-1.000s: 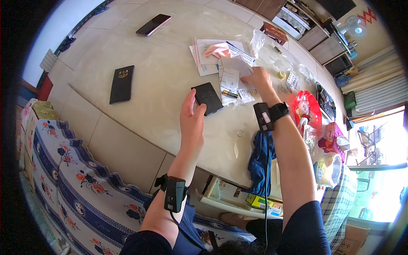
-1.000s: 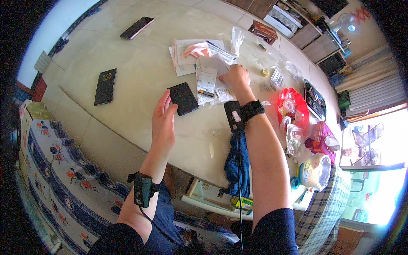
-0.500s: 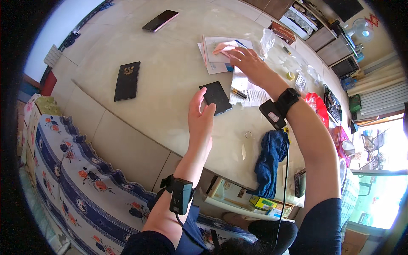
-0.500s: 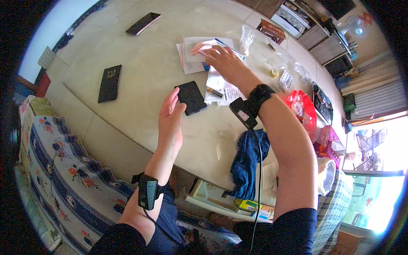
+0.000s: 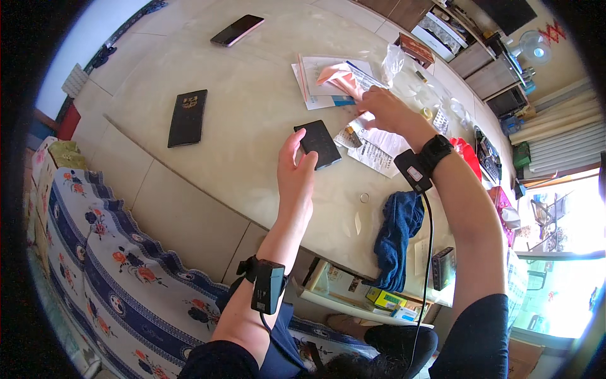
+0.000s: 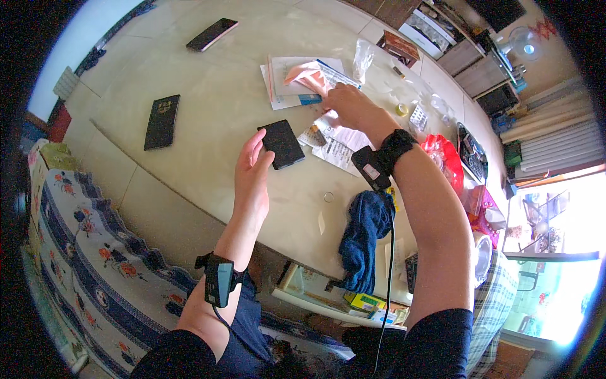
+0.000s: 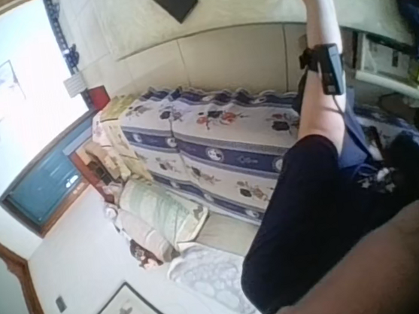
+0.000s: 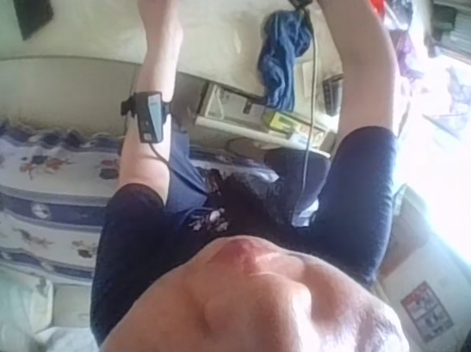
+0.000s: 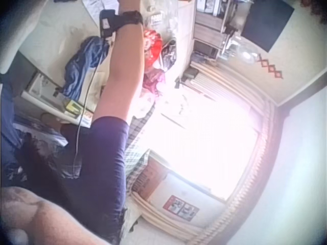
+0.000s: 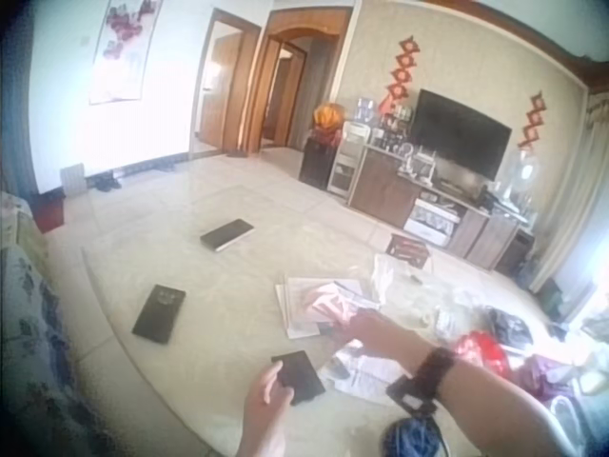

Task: Organizing various medication boxes, pill blister packs, and related documents from a table into a drawer.

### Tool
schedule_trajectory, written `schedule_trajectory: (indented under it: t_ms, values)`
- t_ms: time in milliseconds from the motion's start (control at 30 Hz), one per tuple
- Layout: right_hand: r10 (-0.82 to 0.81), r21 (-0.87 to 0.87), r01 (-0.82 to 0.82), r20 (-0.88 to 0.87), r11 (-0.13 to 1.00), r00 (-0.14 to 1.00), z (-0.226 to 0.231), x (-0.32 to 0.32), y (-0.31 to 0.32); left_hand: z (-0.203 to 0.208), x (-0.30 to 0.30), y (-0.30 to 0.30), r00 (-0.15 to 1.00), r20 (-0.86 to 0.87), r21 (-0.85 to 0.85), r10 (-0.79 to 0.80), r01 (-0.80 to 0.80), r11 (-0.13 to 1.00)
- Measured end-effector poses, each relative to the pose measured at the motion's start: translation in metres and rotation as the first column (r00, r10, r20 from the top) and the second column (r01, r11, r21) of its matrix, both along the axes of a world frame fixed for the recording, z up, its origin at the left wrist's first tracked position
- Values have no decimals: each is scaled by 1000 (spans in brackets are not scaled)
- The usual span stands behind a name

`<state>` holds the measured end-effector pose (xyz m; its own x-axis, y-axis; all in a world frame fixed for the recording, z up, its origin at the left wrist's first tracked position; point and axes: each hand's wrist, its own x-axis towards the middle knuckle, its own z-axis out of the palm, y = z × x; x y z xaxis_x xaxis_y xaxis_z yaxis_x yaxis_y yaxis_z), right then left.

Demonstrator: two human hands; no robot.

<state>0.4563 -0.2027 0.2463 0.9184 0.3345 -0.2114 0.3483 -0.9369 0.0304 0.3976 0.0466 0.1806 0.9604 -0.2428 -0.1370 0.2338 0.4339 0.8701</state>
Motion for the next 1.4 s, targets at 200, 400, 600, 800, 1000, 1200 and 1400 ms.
schedule_trajectory:
  t_ms: [200,400,600,800,1000,1200,1400]
  values:
    - [-41,25,38,117,999,992,16,-18,-23,-2,1,-4,1000,2,21,30,-30,999]
    - [-351,-229,425,302,876,886,57,-47,-34,-10,2,-4,996,82,45,28,-31,999]
    - [-720,463,568,273,680,639,102,-129,-44,5,-1,8,992,120,68,23,-32,997]
    - [-842,927,375,-195,10,504,100,-271,2,35,-21,7,951,303,2,-66,69,998]
    - [-762,832,20,-518,-555,389,77,-468,67,69,-116,0,641,483,154,-596,608,779]
    - [-588,593,-78,-757,-801,286,23,-607,164,-13,-206,15,-108,93,605,-990,796,-30]
    - [-378,387,-95,-771,-917,513,-8,-620,184,-147,-183,36,-182,-127,917,-975,353,-185]
